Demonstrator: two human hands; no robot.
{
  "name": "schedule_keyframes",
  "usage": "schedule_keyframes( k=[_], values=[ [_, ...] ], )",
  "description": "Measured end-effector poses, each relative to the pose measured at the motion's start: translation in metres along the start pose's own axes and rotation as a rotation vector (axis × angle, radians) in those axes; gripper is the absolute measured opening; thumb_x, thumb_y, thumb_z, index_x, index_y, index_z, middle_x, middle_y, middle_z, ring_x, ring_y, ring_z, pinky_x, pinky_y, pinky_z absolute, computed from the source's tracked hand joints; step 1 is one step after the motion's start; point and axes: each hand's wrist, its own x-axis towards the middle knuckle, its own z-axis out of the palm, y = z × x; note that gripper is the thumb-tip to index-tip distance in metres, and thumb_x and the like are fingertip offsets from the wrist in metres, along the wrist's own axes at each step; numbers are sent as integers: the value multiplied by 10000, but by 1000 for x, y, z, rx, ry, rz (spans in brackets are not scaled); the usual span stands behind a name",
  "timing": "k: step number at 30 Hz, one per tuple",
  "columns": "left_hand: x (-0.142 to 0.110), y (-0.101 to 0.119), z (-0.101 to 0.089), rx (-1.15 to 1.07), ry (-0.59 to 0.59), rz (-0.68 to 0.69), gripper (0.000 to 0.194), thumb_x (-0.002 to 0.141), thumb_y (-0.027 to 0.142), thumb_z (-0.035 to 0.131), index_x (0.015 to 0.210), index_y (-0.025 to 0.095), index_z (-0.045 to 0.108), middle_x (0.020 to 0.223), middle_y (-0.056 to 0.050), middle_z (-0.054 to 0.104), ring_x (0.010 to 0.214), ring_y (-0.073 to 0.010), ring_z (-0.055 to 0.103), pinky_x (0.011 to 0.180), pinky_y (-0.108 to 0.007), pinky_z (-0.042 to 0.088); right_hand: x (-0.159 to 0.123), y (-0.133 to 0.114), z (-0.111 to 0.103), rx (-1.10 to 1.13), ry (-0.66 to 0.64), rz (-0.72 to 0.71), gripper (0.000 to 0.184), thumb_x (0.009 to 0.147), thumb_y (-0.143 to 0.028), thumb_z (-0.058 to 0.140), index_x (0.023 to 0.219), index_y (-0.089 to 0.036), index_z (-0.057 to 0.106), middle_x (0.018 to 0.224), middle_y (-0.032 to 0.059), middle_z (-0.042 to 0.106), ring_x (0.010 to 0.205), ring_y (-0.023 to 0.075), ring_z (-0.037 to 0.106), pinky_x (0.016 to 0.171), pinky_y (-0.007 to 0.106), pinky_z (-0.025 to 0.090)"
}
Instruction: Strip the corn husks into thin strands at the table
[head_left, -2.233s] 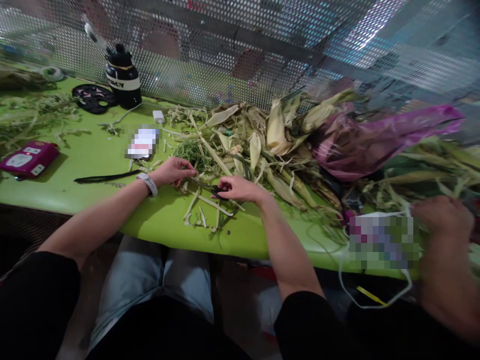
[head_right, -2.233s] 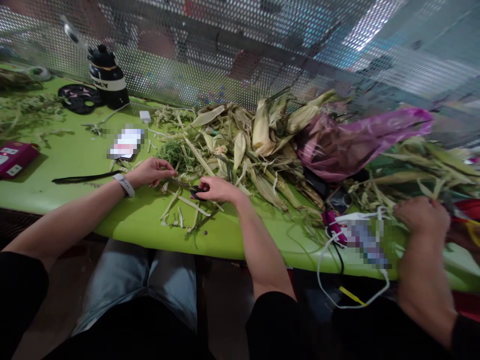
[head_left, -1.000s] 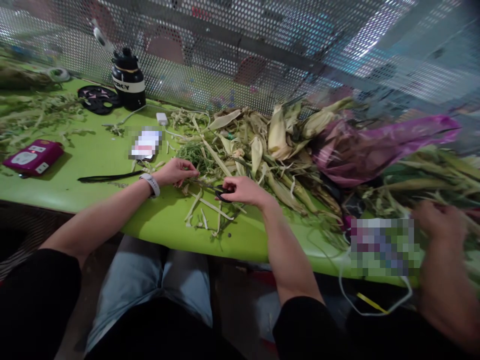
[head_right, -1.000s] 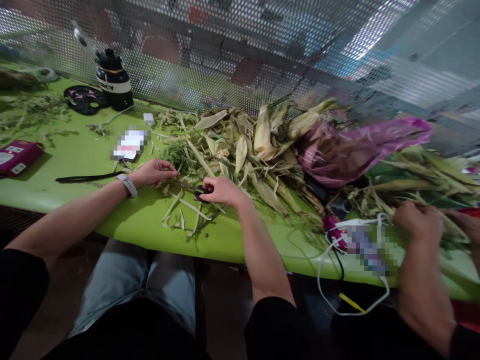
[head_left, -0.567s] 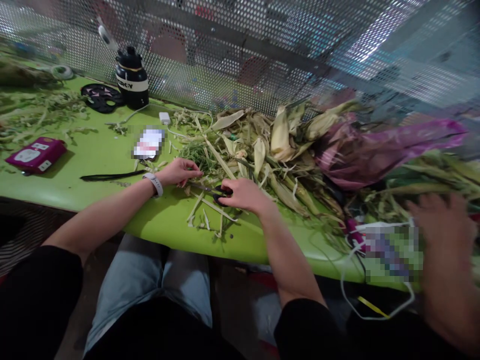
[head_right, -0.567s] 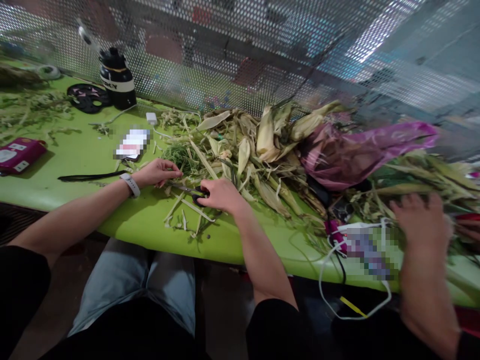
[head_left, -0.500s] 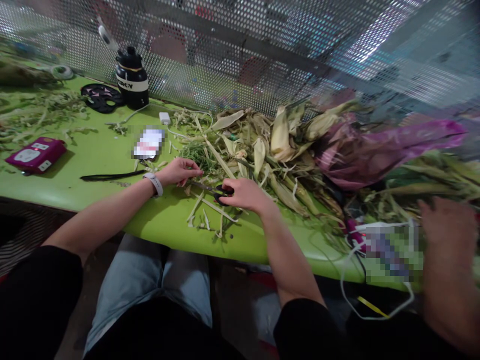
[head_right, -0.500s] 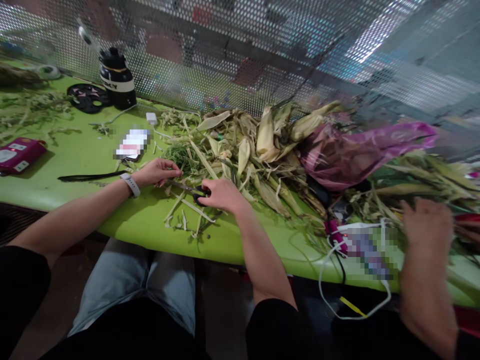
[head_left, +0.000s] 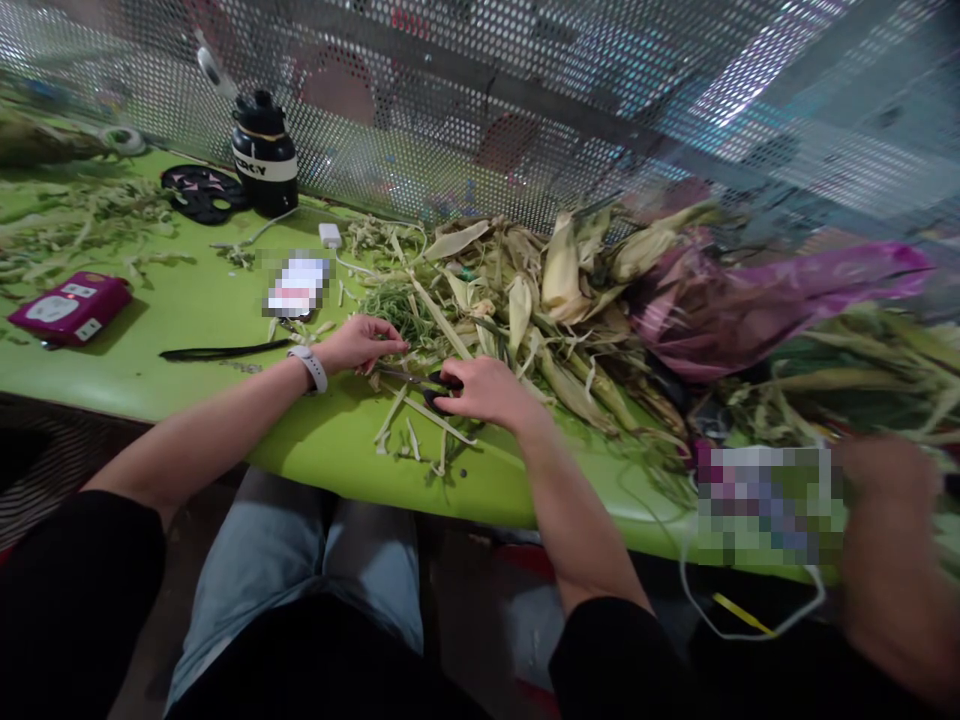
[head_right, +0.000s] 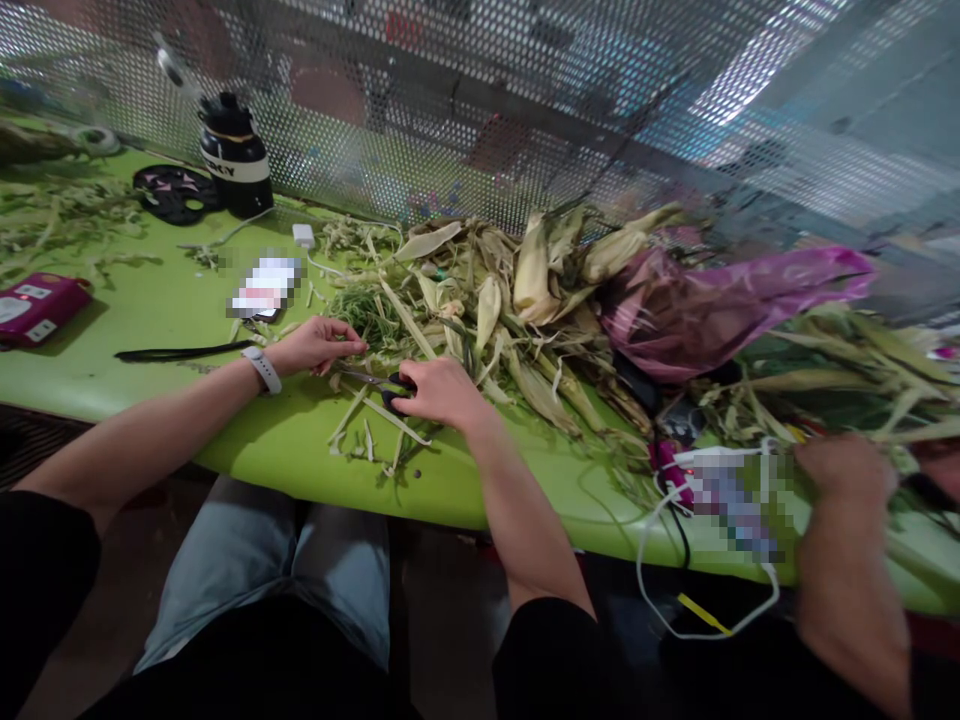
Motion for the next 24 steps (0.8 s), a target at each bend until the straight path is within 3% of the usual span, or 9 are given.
schedule_keyframes(
  k=[24],
  values=[
    [0, -1, -1, 38, -10, 13, 232, 868, 382, 647, 845, 151, 665, 418, 43, 504, 327, -69, 450, 372, -186, 356, 4, 0, 11, -67, 61, -53, 256, 819, -430, 605, 899, -187, 612, 847, 65, 723, 745, 216, 623, 703, 314, 365]
  ],
)
